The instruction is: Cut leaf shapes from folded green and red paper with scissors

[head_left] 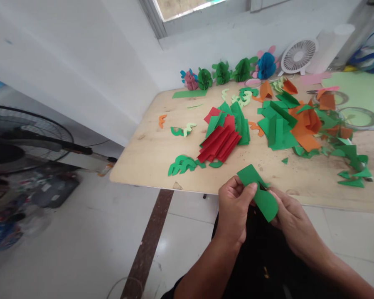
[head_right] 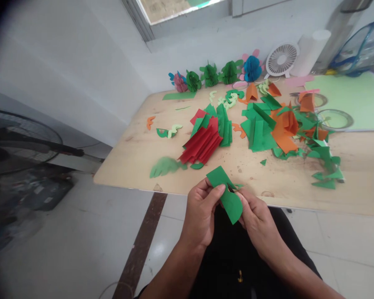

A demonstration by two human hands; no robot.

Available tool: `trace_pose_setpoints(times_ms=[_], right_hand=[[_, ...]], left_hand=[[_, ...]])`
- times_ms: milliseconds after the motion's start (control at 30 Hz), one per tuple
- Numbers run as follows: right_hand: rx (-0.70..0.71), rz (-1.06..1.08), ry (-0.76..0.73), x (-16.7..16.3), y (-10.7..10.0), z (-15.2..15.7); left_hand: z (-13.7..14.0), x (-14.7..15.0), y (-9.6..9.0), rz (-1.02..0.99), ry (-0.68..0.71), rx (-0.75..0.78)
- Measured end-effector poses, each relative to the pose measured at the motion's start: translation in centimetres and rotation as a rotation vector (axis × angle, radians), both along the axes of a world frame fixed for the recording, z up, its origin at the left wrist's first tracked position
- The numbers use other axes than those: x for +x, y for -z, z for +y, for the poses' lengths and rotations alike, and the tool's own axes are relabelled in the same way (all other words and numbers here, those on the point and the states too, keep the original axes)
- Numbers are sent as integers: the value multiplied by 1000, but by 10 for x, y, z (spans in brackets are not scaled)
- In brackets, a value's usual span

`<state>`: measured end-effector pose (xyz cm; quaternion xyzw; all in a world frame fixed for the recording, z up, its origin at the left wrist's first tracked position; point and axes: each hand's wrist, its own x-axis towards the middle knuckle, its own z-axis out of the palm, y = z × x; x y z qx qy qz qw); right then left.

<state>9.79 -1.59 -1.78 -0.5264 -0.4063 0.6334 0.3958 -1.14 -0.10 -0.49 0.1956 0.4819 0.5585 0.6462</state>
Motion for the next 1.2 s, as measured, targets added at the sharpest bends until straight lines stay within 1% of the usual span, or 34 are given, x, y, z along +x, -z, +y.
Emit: trace_pose_setpoints(times_ms=[167,500,600,767,900,1200], right_hand=[[6,9,-11,0,5,-2],[16,-79,-58,3,1,-2],[7,-75,-69,3,2,-1],[32,-82,-76,4,6,-1],[55,-109,-86,5,7,-2],[64,-98,-94,6,10,-1]], left_hand=[[-1,-1,0,20,-25,12],[4,-7,0,62,47,36],[5,-8,0,56,58,40],[4,-10,0,35,70,57],[3,-11,0,14,75,37],[7,-11,2,70,120,7]])
